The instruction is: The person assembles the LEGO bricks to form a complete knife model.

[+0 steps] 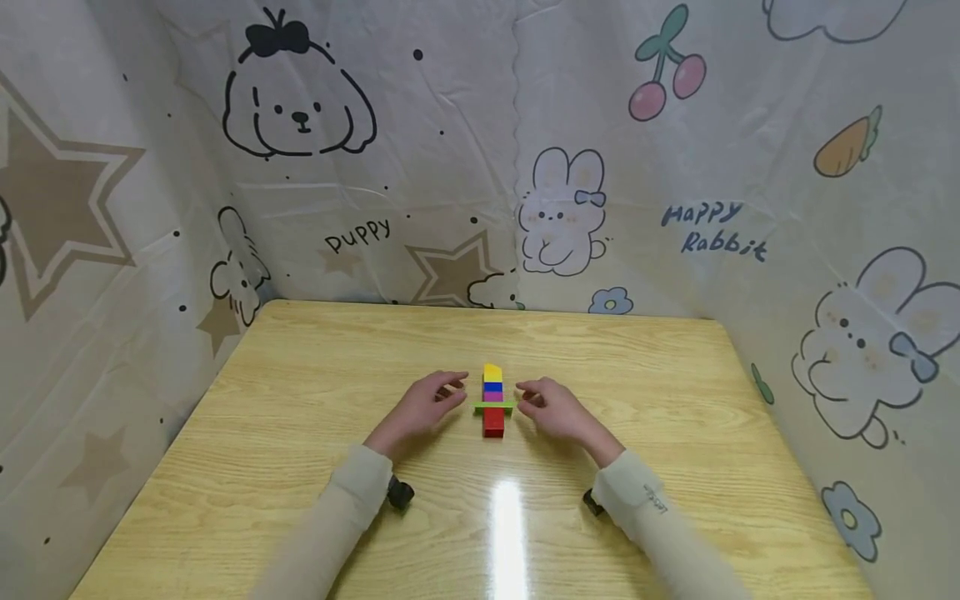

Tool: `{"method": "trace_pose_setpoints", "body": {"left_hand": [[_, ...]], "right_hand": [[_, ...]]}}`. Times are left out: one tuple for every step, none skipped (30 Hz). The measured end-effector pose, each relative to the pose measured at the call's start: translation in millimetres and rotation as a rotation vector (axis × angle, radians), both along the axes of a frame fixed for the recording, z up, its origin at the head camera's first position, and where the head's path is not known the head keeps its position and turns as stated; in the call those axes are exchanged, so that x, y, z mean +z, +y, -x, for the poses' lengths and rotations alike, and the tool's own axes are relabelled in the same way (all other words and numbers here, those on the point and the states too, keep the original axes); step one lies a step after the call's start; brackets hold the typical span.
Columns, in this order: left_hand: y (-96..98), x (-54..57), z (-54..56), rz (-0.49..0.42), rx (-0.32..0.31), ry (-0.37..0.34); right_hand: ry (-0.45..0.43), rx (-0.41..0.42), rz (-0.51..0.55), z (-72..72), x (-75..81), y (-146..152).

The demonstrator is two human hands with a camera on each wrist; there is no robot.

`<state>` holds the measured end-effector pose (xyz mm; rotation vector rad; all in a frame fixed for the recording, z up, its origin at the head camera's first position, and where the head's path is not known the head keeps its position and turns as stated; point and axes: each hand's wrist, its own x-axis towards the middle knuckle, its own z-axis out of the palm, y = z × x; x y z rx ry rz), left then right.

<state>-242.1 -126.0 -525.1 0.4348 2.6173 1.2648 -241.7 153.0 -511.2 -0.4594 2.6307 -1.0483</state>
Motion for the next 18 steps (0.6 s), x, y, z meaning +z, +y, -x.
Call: {"method": "trace_pose_setpoints", "body": {"left_hand": [[-8.4,4.2,0.9,0.029,-0.01,0.022],[-17.9,8.2,1.8,0.066,-0.019,0.051],[-28.3,12.4,2.6,0.108,-0.025,0.081],[-39.5,16.9,2.8,0.156,-0.031,0.115],[-51.2,21.6,3.2,0.215,-0.034,0.15],[-63.2,26.0,3.5,0.278,-0.034,0.191],[-75.5,30.4,3.8,0.344,-0.033,0.234],[-88.1,34.7,4.6,0.408,-0.036,0.275],[-100.2,39.8,5.0,0.465,-0.035,0.304],[-111.9,44.6,5.8,0.525,-0.031,0.342],[-123.3,49.5,6.7,0.579,-0.022,0.372],[-134.2,54.5,7.3,0.628,-0.008,0.396],[-144.6,59.9,7.7,0.672,0.009,0.415],[-154.9,65.0,8.3,0.71,0.026,0.441],[-163.9,71.0,8.5,0.744,0.049,0.468],[-172.1,76.8,8.6,0.771,0.074,0.502],[-179.6,82.3,8.7,0.792,0.097,0.531],[-186.0,87.6,8.5,0.816,0.118,0.559]], "right_hand": [[0.01,0.014,-0.022,0.4,3.4,7.1],[0.025,0.024,-0.051,0.9,6.6,14.9],[0.046,0.036,-0.086,1.5,10.0,23.4],[0.069,0.045,-0.123,2.3,13.6,32.1],[0.1,0.058,-0.164,3.6,17.7,41.2],[0.12,0.056,-0.203,4.7,21.8,50.4],[0.148,0.058,-0.242,5.8,26.7,59.7],[0.18,0.055,-0.28,7.4,31.5,69.2],[0.22,0.054,-0.321,9.0,36.9,78.9],[0.253,0.045,-0.359,10.8,42.9,88.4],[0.294,0.036,-0.401,12.5,48.6,98.0],[0.321,0.021,-0.446,13.9,54.4,107.2],[0.355,0.009,-0.49,15.3,60.6,115.9],[0.39,-0.002,-0.535,17.0,66.4,124.2],[0.425,-0.009,-0.58,18.6,72.0,131.9],[0.46,-0.02,-0.617,19.6,77.4,138.8],[0.503,-0.027,-0.652,20.5,82.6,145.0],[0.548,-0.033,-0.678,21.6,87.4,150.6]]}}
